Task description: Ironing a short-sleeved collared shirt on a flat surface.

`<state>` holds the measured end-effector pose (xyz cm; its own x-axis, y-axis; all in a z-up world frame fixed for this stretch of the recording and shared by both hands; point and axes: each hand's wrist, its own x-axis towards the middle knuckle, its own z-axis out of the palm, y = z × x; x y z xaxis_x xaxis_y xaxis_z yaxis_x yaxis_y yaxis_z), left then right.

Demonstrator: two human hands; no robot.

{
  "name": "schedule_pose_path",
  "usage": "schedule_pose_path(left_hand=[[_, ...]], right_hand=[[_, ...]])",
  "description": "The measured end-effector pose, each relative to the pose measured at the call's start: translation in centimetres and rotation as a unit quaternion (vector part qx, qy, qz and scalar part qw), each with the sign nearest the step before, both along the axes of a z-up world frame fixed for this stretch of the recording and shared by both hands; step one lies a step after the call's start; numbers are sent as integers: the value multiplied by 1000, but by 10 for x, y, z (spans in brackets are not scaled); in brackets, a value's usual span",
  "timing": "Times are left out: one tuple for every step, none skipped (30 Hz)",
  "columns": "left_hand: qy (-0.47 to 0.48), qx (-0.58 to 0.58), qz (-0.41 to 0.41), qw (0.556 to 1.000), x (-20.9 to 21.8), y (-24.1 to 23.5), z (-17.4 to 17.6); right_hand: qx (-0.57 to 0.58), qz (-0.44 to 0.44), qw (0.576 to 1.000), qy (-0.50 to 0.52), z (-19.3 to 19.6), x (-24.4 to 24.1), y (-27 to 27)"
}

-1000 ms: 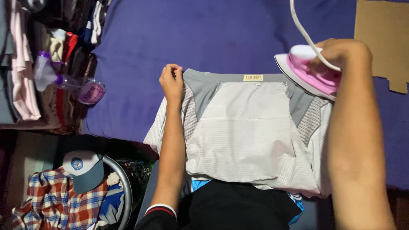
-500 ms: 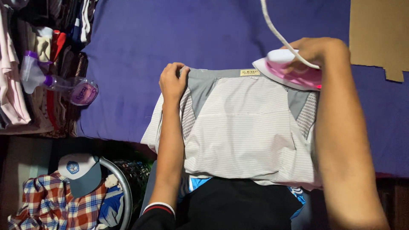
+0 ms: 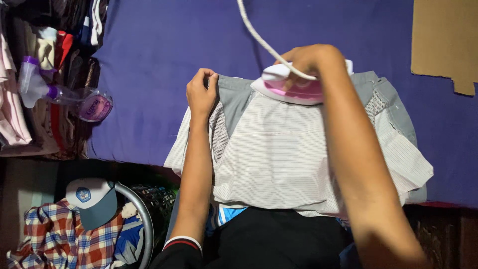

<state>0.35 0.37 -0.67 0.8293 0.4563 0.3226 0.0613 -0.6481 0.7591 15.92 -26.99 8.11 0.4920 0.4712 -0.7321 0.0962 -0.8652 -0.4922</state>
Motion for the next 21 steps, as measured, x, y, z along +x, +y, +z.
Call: schedule_pose_path(left_hand=[[-5, -1, -3, 1000, 0, 0, 0], [-11, -2, -7, 1000, 1, 0, -1], [-10, -3, -6, 1000, 0, -1, 1], [-17, -3, -7, 1000, 0, -1, 2], [-24, -2, -9, 1000, 0, -2, 4], [-23, -3, -9, 1000, 0, -2, 3], [-16, -4, -11, 1000, 1, -1, 3], [-8, -5, -14, 1000, 1, -1, 3], [-8, -5, -13, 1000, 3, 2, -3], [-62, 18, -22, 998, 5, 6, -8], [-116, 42, -32, 992, 6, 9, -14], [-115, 42, -32, 992, 6, 10, -17], [-127, -2, 3, 992, 7, 12, -19], [-138, -45, 39, 989, 7, 14, -21], [-139, -44, 39, 989, 7, 15, -23], [-137, -64, 53, 987, 7, 16, -26], [-135, -84, 67, 985, 6, 17, -29], [-135, -83, 68, 985, 5, 17, -30], [-138, -93, 67, 984, 5, 17, -30], [-141, -104, 66, 982, 5, 17, -31], [-142, -102, 66, 982, 5, 17, -31]], right_hand=[[0, 8, 1000, -2, 2, -3, 9], [0, 16, 1000, -4, 5, -6, 18], [-1, 17, 1000, -3, 6, -9, 26], [-6, 33, 999, -19, 7, -12, 35], [-10, 49, 998, -35, 9, -15, 43], [-10, 49, 998, -34, 10, -18, 50], [-16, 78, 995, -64, 11, -22, 57], [-21, 106, 990, -94, 13, -25, 63], [-21, 107, 990, -94, 13, -29, 70], [-29, 130, 983, -127, 14, -34, 76], [-37, 154, 974, -160, 14, -38, 83], [-37, 154, 974, -159, 17, -43, 87], [-41, 156, 972, -172, 20, -49, 92], [-45, 159, 969, -185, 24, -54, 96], [-44, 159, 969, -186, 26, -56, 97], [-37, 154, 968, -194, 29, -58, 99], [-31, 150, 968, -201, 31, -61, 100], [-29, 151, 968, -201, 29, -64, 103], [-16, 128, 966, -223, 28, -66, 106], [-3, 106, 964, -245, 27, -68, 108], [-2, 106, 963, -246, 23, -68, 109]])
